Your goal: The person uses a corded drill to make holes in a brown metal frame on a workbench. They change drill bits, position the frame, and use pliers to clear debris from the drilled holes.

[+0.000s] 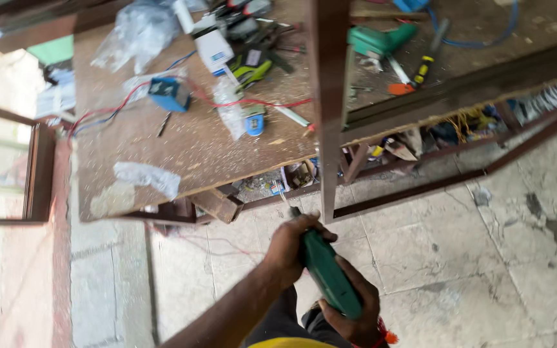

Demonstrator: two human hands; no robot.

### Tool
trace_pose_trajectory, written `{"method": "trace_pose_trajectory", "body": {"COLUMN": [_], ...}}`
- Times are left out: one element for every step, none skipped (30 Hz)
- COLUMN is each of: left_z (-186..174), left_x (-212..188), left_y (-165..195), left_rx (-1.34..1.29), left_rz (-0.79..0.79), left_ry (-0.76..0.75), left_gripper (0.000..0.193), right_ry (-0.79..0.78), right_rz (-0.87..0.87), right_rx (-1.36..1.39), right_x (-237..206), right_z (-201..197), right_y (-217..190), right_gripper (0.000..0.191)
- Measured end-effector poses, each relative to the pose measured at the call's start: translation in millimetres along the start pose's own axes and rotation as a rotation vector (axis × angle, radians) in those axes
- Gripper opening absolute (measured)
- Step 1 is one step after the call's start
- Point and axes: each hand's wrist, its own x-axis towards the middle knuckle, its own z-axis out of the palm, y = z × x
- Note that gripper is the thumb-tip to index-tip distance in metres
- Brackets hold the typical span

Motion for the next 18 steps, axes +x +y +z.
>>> {"method": "trace_pose_trajectory", "body": {"left_z": [1,1,-1,-5,-6,-9,-14,-18,-23,-28,-34,-42,-50,-60,-74,-88,-105,-122], "left_x": [-9,-16,-26,-37,-45,-54,-62,-68,-73,-76,-77,-78,-79,-82,-88,-95,-108,-119], "left_y": [5,13,21,26,32,34,36,38,41,47,56,71,89,113,146,185,226,272], "left_rx": [-0.108,-0.154,-0.196,-0.234,-0.249,-0.268,-0.288,-0.240,-0.192,-0.140,-0.148,-0.155,-0.159,0.031,0.224,0.422,0.703,0.988], "left_rz": [0.017,0.035,0.050,0.065,0.125,0.182,0.238,0.286,0.337,0.393,0.451,0.508,0.565,0.569,0.561,0.543,0.487,0.421], "left_ry": [0.038,0.045,0.049,0.054,0.064,0.079,0.103,0.087,0.070,0.052,0.046,0.040,0.031,0.083,0.136,0.184,0.301,0.399], "left_gripper": [0.024,0.023,0.021,0.021,0.021,0.021,0.021,0.019,0.019,0.020,0.020,0.020,0.020,0.021,0.023,0.025,0.035,0.044], "right_ry": [-0.038,-0.073,-0.105,-0.134,-0.161,-0.194,-0.208,-0.223,-0.238,-0.303,-0.366,-0.426,-0.461,-0.493,-0.518,-0.543,-0.560,-0.566], "right_rz": [-0.116,-0.234,-0.353,-0.445,-0.540,-0.630,-0.633,-0.634,-0.638,-0.582,-0.524,-0.464,-0.520,-0.577,-0.628,-0.684,-0.724,-0.755], "right_rx": [-0.049,-0.102,-0.154,-0.184,-0.211,-0.236,-0.233,-0.227,-0.224,-0.202,-0.181,-0.161,-0.200,-0.238,-0.274,-0.288,-0.306,-0.332], "right_x": [2,4,7,9,13,17,23,31,40,50,63,75,88,102,115,131,145,158], "right_z": [6,11,16,21,26,31,36,43,50,59,69,80,93,107,121,134,144,152], "right_y": [-8,-15,-22,-29,-36,-43,-50,-57,-63,-70,-76,-83,-89,-94,-100,-105,-110,-114], "right_gripper": [0.083,0.081,0.079,0.079,0.079,0.079,0.079,0.079,0.079,0.082,0.084,0.087,0.091,0.096,0.100,0.097,0.094,0.090]}}
